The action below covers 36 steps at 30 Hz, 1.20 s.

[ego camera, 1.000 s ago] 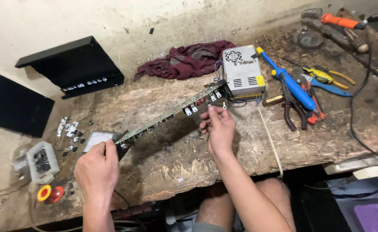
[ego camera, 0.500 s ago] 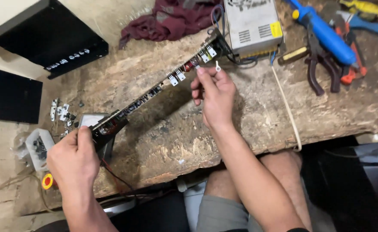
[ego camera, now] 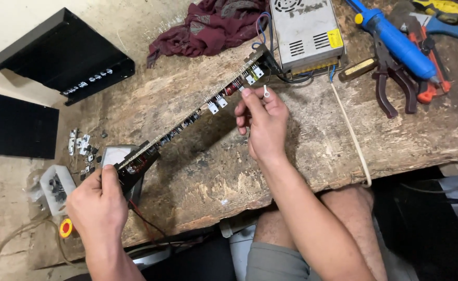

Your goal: Soldering electronic components onto a printed circuit board and testing the connections with a multimeter.

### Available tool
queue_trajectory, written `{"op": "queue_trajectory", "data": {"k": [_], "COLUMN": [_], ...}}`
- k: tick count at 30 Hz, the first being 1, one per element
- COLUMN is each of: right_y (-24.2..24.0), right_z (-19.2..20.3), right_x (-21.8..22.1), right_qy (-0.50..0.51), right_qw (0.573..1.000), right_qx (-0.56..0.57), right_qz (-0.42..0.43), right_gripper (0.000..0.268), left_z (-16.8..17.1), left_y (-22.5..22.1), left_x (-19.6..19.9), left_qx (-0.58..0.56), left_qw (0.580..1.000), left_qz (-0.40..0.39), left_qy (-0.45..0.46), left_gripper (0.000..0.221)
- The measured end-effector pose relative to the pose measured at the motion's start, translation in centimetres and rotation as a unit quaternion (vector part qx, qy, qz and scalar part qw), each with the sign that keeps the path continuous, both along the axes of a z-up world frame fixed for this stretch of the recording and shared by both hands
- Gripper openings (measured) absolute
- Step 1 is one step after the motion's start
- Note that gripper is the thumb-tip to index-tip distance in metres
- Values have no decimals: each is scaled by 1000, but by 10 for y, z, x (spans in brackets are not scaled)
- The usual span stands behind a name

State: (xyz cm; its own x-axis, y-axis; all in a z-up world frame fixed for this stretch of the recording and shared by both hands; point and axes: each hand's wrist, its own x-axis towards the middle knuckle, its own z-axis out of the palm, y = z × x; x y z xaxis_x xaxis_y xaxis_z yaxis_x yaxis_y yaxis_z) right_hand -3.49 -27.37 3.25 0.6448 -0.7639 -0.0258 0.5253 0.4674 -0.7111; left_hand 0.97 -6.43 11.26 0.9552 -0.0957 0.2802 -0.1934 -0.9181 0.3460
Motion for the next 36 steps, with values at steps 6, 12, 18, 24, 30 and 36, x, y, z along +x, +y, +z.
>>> {"op": "queue_trajectory", "data": {"k": [6,12,18,24,30,36], "right_y": [1,0,-2,-4,-3,-1], "right_z": [-1,-1,0,2,1,3], "right_x": [0,0,-2,-4,-3,-4], "right_qy": [-10,-10,-11,-7,7,13], "right_qw": [1000,1000,1000,999,1000,1000], "right_qx": [8,0,11,30,8,-19], "right_qz": [-7,-6,5,11,-10,-13], "right_gripper": [10,13,11,13,8,10], "left_z": [0,-3,-3,-8,-10,-10], "left_y": [1,4,5,10,12,13], "left_x": [1,2,1,2,3,1], "left_qx": [13,32,23,44,67,69], "left_qw": [1000,999,1000,999,998,998], "left_qz": [16,5,1,-6,9,-13], "left_qy": [11,-1,2,-4,12,-5], "left_gripper": [47,49,49,49,48,48]}}
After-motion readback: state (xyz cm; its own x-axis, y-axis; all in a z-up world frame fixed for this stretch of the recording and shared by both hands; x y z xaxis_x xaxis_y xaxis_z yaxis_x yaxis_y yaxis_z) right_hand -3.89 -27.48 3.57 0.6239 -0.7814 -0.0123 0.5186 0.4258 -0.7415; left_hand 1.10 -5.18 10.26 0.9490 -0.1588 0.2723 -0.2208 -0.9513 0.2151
